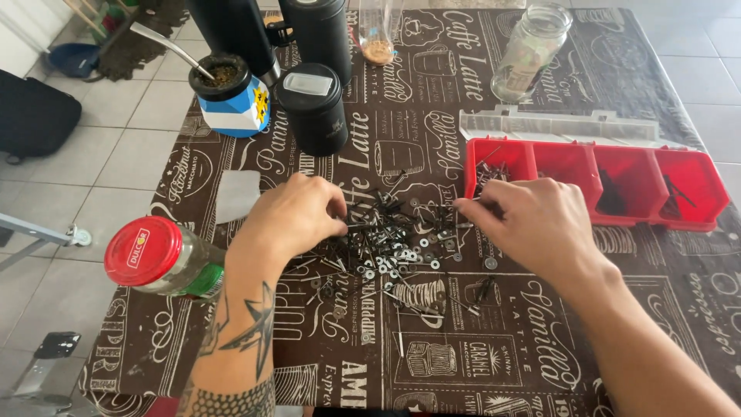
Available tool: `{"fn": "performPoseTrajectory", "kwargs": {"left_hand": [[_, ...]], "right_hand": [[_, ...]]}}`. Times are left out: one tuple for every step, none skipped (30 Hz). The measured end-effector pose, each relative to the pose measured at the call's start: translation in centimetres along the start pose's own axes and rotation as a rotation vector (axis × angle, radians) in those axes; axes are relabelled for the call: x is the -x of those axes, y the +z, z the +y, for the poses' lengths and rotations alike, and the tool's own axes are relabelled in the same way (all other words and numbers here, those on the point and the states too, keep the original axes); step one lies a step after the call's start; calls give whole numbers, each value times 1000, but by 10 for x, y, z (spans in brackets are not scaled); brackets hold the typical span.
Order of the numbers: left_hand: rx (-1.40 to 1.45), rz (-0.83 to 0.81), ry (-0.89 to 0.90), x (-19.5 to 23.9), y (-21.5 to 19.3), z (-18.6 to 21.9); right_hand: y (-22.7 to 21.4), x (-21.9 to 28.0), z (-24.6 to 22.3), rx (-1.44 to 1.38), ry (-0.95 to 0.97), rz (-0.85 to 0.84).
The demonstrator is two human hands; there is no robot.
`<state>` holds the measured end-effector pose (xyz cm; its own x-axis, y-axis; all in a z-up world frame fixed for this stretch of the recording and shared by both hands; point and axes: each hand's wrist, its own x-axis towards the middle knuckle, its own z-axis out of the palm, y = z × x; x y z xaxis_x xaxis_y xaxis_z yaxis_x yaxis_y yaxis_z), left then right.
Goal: The person sorts small metal fasteners, including screws, nuts, and washers, from a pile on a table into compartments of a red plastic organizer. The person picks up items by hand and places them into the organizer.
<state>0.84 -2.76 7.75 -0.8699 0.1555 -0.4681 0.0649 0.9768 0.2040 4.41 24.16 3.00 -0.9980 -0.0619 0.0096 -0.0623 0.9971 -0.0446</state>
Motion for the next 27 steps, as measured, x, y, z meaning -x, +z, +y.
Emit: {"fn": "performPoseTrajectory", "kwargs": {"left_hand": [[-2, -1, 2, -4, 4, -2], [-16, 20, 25, -8, 7, -4], [-29, 42, 47, -11, 11, -6], [-29, 42, 49, -14, 13, -8], [-6, 76, 81, -17, 15, -11], [18, 109, 112, -19, 17, -14], [17, 110, 114, -18, 17, -12], [35, 128, 127, -16, 16, -11], [53, 146, 139, -15, 16, -10], [53, 145, 140, -15, 16, -9], [46, 168, 157, -15, 16, -9], [40, 191, 173, -16, 16, -8], [40, 191, 174, -16, 16, -8], [43, 225, 179, -16, 16, -7], [46, 258, 185, -16, 17, -7], [44, 257, 186, -15, 18, -5], [58, 265, 229, -14, 19, -2], [71, 274, 272, -12, 20, 0], [71, 275, 272, -14, 24, 1], [42, 218, 295, -16, 28, 2], [13, 161, 317, -18, 32, 3], [13, 162, 317, -21, 34, 4], [-7, 188, 347, -24, 36, 5], [-27, 213, 378, -27, 39, 7], [-27, 213, 379, -28, 39, 7], [-45, 210, 391, -29, 40, 7], [-62, 205, 403, -31, 41, 8]], "right_hand": [[2, 0, 0, 0, 3, 0], [4, 0, 0, -10, -12, 13], [5, 0, 1, -18, -28, 26], [5, 1, 1, -17, -26, 26], [5, 2, 1, -42, -21, 38], [5, 3, 1, -66, -16, 49], [7, 3, 1, -66, -15, 50], [9, 3, 1, -63, -29, 60], [12, 3, 1, -60, -44, 69], [10, 3, -1, -61, -42, 69], [8, 4, -2, -63, -49, 65], [7, 4, -3, -66, -55, 60], [8, 4, -3, -66, -54, 60], [9, 4, -3, -70, -59, 65], [10, 4, -2, -75, -63, 69], [10, 4, -3, -76, -61, 69], [10, 5, -3, -81, -65, 66], [9, 5, -4, -86, -68, 64], [10, 5, -3, -85, -68, 65], [12, 4, -3, -81, -75, 52], [14, 4, -2, -78, -82, 39], [13, 4, -2, -77, -83, 39], [12, 5, -3, -76, -86, 31], [12, 5, -3, -76, -90, 22], [11, 5, -4, -76, -89, 23], [9, 6, -6, -82, -100, 15], [8, 6, -7, -88, -110, 6]]}}
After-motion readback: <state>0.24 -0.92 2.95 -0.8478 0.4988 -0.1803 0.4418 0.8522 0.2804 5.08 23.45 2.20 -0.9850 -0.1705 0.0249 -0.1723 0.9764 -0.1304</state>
